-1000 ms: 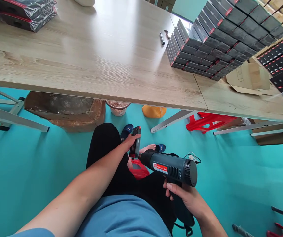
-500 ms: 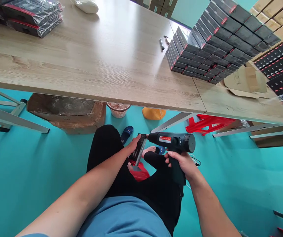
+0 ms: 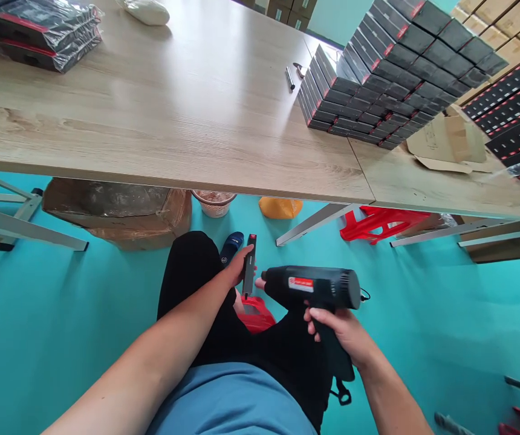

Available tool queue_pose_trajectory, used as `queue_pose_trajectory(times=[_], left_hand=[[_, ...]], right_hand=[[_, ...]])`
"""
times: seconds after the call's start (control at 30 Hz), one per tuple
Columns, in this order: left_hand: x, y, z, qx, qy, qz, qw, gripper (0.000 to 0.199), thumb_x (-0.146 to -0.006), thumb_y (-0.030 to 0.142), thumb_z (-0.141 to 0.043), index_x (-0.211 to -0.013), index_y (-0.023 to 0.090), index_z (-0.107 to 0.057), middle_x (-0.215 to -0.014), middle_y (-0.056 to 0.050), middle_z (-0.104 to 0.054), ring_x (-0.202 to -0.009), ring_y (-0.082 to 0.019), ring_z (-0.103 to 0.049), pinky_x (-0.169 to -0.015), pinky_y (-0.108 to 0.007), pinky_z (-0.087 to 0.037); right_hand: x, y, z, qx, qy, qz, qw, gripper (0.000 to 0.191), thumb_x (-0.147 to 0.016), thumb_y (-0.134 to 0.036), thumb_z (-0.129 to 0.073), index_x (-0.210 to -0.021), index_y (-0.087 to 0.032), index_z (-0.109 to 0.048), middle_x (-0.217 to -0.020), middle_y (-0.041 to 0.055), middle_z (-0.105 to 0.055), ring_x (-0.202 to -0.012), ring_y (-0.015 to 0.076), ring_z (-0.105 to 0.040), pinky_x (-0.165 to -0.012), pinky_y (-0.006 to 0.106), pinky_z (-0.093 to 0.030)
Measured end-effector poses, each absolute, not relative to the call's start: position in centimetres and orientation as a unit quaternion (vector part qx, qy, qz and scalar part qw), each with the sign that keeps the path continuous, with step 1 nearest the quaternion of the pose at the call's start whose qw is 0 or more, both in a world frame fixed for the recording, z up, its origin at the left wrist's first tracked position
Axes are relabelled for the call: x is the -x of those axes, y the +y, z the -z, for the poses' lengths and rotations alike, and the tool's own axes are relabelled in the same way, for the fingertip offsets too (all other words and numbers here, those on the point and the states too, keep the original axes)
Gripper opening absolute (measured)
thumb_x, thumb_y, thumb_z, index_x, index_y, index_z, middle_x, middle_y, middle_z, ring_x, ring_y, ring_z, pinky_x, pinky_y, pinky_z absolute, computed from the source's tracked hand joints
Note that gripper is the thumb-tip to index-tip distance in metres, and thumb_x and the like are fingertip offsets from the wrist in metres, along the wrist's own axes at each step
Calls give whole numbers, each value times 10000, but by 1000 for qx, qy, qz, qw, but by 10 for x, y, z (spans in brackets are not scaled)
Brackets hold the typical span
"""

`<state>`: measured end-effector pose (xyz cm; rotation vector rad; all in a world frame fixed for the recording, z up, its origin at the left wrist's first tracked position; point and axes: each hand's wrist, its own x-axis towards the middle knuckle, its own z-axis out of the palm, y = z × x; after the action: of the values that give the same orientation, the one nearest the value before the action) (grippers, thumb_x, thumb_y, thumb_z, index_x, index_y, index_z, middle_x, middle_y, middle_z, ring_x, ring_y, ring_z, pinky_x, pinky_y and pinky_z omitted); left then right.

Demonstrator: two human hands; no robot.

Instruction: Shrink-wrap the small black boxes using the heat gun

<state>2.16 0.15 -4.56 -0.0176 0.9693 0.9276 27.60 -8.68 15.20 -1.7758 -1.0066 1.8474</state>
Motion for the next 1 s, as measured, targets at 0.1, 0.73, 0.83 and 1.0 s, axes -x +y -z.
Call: queue_pose_trajectory(times=[0.1, 0.73, 0.83, 1.0], left_hand=[[-12, 4, 29, 57, 378, -438, 814, 513, -913, 557, -559, -1115, 99, -674, -904, -164, -752, -798, -293, -738, -709, -414, -599], [-8, -2, 30, 8, 336, -336, 880, 527, -873, 558, -580, -1043, 87, -746, -882, -196, -771, -793, -328, -738, -750, -440, -593], [-11, -2, 30, 0, 355, -326, 876, 497, -874, 552, -609, -1040, 104, -747, -816, -168, -767, -752, -324, -738, -724, -438, -589], [-13, 1, 23, 17, 346, -385, 855, 488, -903, 531, -597, -1120, 114, -729, -902, -147, -783, -837, -312, -753, -777, -423, -593]], right_hand=[[-281, -97, -144, 632, -263, -668, 292, 439, -708, -460, -871, -1018, -164, -773, -855, 66, -744, -676, 164, -658, -571, 258, -559], [-258, -89, -128, 575, -198, -671, 424, 374, -719, -396, -867, -977, -148, -759, -819, 55, -736, -653, 153, -659, -532, 235, -553], [-255, -88, -138, 577, -229, -674, 401, 399, -720, -424, -859, -995, -154, -755, -821, 55, -733, -655, 160, -656, -536, 248, -548], [-254, -93, -151, 563, -375, -691, 256, 379, -750, -474, -833, -925, -143, -772, -858, 89, -741, -682, 189, -653, -586, 303, -544]])
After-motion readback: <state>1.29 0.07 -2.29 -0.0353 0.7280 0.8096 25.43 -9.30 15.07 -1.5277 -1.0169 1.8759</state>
